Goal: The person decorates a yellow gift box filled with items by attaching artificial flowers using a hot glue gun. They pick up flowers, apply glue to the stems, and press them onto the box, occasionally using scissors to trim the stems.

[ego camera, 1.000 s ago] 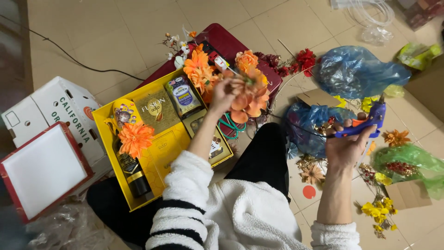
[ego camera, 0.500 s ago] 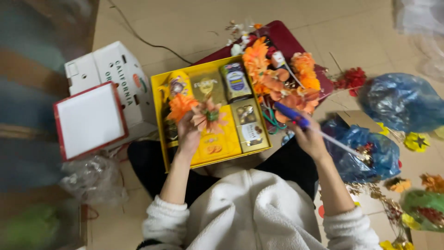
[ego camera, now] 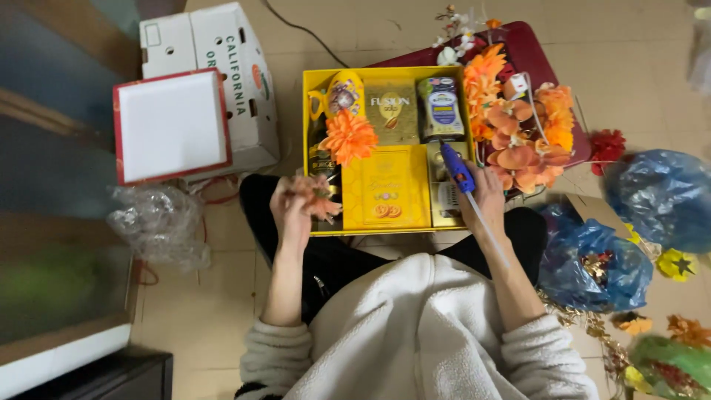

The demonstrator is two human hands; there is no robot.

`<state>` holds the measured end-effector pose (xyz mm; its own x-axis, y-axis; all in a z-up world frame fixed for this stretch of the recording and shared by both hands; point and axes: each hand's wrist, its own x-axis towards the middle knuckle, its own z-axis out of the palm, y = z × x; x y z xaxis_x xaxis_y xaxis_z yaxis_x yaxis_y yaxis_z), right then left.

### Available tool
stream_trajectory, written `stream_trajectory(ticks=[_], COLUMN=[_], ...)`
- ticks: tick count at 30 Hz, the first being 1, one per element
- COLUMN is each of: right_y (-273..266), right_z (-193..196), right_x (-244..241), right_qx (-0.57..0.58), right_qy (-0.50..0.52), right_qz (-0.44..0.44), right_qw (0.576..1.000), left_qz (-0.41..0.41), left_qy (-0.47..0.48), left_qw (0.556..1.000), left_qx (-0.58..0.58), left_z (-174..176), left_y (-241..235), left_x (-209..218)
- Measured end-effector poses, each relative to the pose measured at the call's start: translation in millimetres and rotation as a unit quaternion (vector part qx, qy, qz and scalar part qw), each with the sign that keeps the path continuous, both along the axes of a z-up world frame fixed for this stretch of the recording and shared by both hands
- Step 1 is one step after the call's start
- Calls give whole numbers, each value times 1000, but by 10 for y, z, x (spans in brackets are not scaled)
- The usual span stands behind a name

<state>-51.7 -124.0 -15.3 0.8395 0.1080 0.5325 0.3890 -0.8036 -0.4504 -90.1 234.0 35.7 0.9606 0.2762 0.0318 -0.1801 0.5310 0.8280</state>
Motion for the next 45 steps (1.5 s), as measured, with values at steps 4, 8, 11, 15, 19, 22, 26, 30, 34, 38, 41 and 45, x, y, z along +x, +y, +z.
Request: stream_trajectory(ticks=[4,8,11,15,19,22,26,30,34,38,41,45], right_y=[34,22,4,32,67,77,78,69,56,29,37,-24], right_z=[-17,-56,-65,-28,39,53,79,29,26,-31,-18,-135], right_x=[26,39,30,13,-24,-5,-29,-16,-10,-1,-3,20], right_qx=[0,10,11,29,44,44,45,40,40,37,43,43], right_qy=[-19,-29,-26,-23,-8,-10,-2,-2,2,0,1,9], right_qz=[-9,-1,1,-2,-2,-5,-7,-16,-9,-16,-21,-32], right_qw=[1000,1000,1000,999,999,999,999,999,999,999,999,999], left_qz=[28,-84,-140,-159,-142,-87,-72,-66,-93,-58,-14,-3], left_qy=[125,147,123,74,73,80,75,81,77,-12,-35,-68], left_qw=[944,895,936,960,876,802,800,791,793,793,794,787], left_qx=[303,414,298,217,455,586,590,603,596,607,607,613], left_z=[-509,-660,-476,-458,-308,-71,-204,-221,-134,93,209,142], left_y=[250,335,259,180,96,48,139,255,217,253,337,450], left_x=[128,44,-57,-65,-30,-25,13,-3,-38,-122,-211,-274])
